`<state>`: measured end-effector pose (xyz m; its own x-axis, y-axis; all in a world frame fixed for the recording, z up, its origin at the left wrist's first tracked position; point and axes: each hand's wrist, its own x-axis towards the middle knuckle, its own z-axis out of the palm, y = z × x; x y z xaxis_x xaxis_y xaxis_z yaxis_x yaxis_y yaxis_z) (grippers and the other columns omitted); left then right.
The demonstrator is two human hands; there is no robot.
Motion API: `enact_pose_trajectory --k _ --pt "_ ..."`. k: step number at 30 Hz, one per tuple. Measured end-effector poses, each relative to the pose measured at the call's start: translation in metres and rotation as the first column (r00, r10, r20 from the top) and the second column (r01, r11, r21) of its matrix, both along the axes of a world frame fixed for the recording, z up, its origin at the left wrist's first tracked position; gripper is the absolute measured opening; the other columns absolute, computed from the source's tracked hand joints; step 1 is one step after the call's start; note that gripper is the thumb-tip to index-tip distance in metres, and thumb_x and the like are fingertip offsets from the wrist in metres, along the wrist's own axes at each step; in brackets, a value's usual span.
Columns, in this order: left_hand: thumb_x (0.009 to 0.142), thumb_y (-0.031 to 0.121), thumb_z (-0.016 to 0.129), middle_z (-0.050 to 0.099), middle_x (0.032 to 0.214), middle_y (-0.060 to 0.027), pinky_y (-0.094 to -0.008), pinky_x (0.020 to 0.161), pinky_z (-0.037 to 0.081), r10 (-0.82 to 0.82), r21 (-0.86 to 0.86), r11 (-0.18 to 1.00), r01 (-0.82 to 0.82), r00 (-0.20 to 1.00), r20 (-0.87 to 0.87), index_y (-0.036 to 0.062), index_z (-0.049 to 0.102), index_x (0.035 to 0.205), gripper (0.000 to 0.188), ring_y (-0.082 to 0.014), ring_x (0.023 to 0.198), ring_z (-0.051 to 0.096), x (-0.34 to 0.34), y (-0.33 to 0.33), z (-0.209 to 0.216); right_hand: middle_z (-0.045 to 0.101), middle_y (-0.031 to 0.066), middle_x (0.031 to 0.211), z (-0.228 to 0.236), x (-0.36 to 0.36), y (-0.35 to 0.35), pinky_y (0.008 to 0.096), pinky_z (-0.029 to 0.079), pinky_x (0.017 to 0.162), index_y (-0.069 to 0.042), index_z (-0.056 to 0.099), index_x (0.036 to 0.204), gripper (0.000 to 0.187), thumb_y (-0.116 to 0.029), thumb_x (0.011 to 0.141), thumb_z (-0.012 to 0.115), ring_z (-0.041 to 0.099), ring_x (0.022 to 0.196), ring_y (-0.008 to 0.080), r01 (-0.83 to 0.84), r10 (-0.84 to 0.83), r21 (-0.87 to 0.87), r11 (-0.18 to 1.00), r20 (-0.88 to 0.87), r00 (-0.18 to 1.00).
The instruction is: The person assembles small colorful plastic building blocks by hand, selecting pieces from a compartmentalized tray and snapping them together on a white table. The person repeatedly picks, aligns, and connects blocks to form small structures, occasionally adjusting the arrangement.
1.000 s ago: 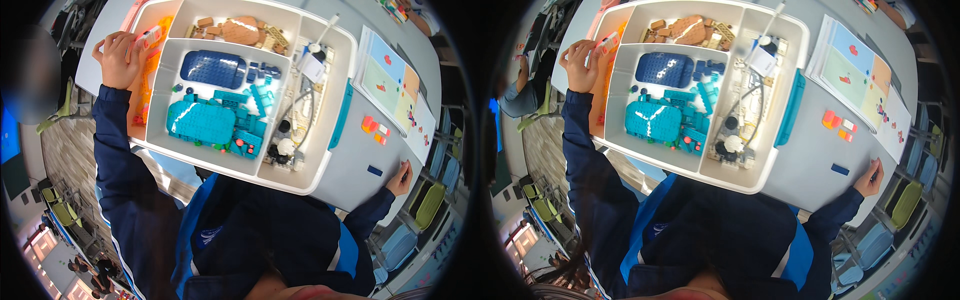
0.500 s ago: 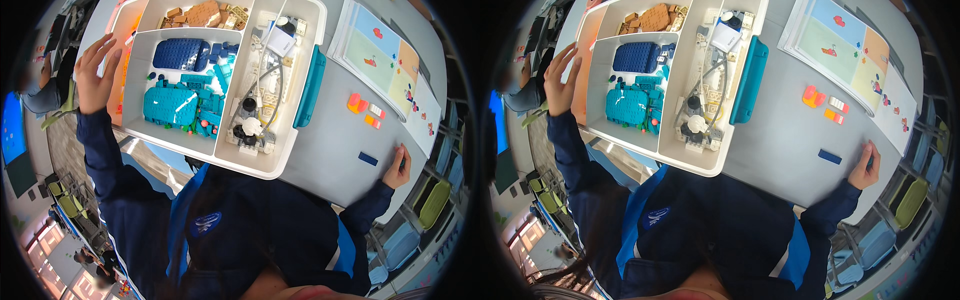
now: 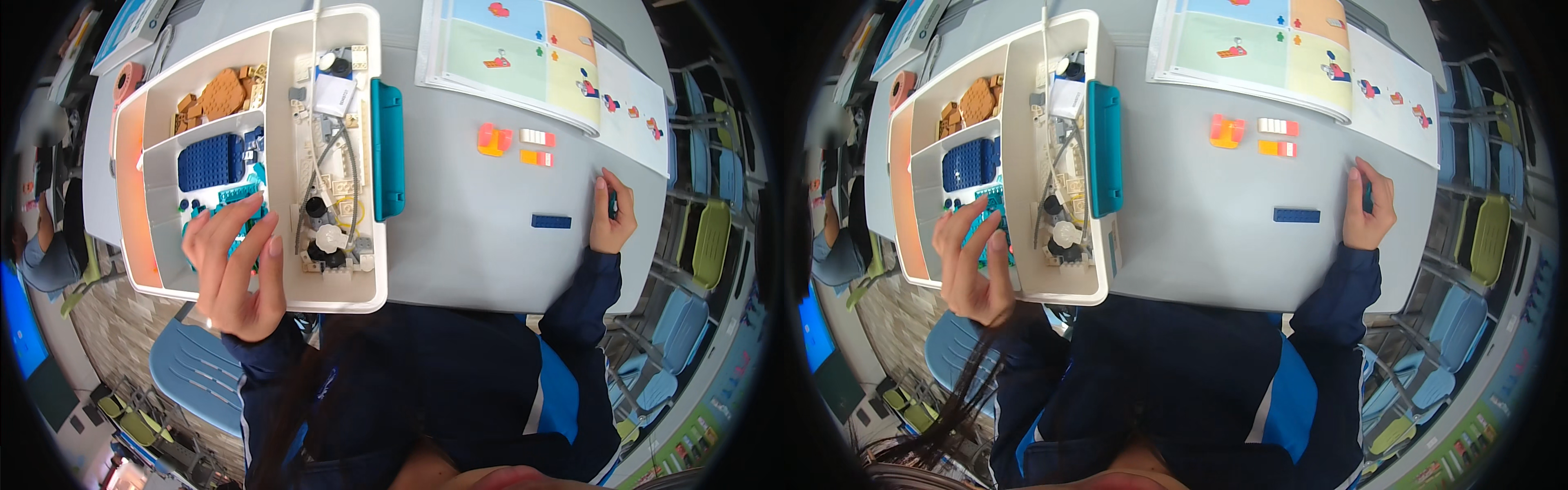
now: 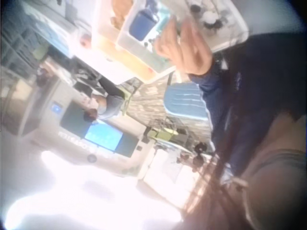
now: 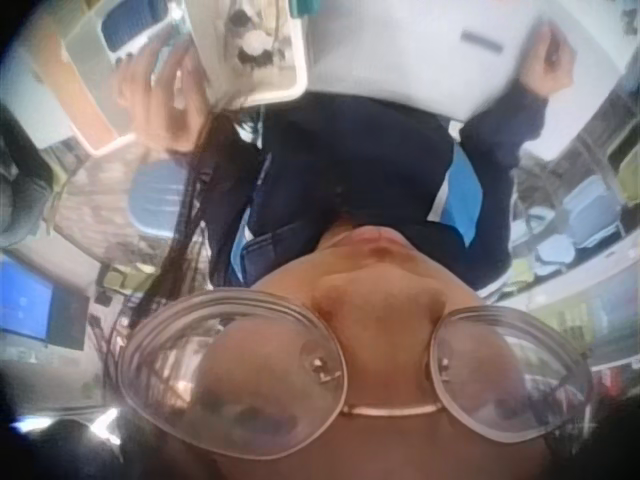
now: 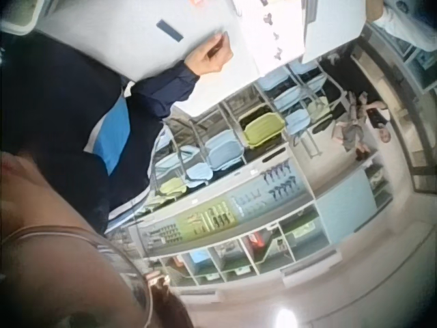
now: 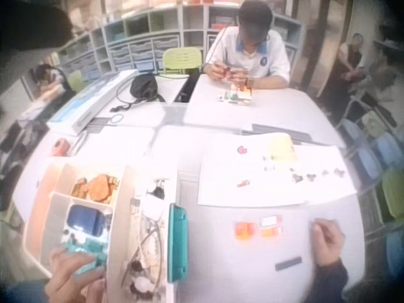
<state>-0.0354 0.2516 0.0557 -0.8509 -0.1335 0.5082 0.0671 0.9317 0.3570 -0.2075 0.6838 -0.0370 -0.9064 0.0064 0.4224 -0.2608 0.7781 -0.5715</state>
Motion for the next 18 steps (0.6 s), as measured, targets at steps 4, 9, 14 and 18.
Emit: enact_pose_trajectory --k 4,9,14,18 --pt "0.086 -0.001 0.072 0.074 0.111 -0.0188 -0.0515 0.105 0.043 0.008 0.027 1.0 -0.007 0.999 -0.04 -0.0035 0.076 0.1 0.015 -0.0334 0.104 0.068 -0.0005 0.0018 -0.0027 0.073 0.0098 0.102 0.0053 0.0022 -0.0049 0.0314 0.052 0.087 -0.004 0.076 0.111 0.02 -0.006 0.091 0.073 0.065 0.091 0.0214 -0.071 0.073 0.087 0.994 -0.026 0.997" --pt "0.08 -0.002 0.073 0.075 0.104 -0.0149 -0.0486 0.104 0.042 0.007 0.076 0.997 0.0 0.995 -0.096 -0.0021 0.077 0.097 0.017 -0.03 0.098 0.07 -0.0028 0.0025 -0.0097 0.072 0.0097 0.106 0.0027 0.0033 -0.002 0.0306 0.052 0.087 -0.004 0.075 0.112 0.021 -0.009 0.092 0.075 0.065 0.096 0.0202 -0.127 0.138 0.145 0.981 -0.066 0.988" --pt "0.079 -0.003 0.073 0.075 0.102 -0.0148 -0.0476 0.101 0.044 -0.026 0.088 0.995 0.037 0.993 -0.117 -0.0029 0.076 0.096 0.017 -0.0296 0.096 0.07 -0.0045 0.0017 -0.0093 0.073 0.0097 0.107 0.0017 0.0029 0.0002 0.0313 0.053 0.086 -0.004 0.075 0.109 0.019 -0.006 0.09 0.076 0.066 0.098 0.0204 -0.119 0.123 0.081 0.99 -0.049 0.991" --pt "0.078 -0.005 0.074 0.075 0.1 -0.0149 -0.0458 0.098 0.046 -0.04 0.114 0.992 0.052 0.993 -0.107 -0.0033 0.076 0.095 0.017 -0.0294 0.095 0.07 -0.0039 0.0016 -0.0081 0.074 0.0113 0.104 0.0076 0.0033 -0.0037 0.0328 0.053 0.087 -0.002 0.074 0.098 0.015 0.002 0.084 0.077 0.067 0.096 0.0239 -0.152 0.153 0.015 0.988 -0.137 0.979"
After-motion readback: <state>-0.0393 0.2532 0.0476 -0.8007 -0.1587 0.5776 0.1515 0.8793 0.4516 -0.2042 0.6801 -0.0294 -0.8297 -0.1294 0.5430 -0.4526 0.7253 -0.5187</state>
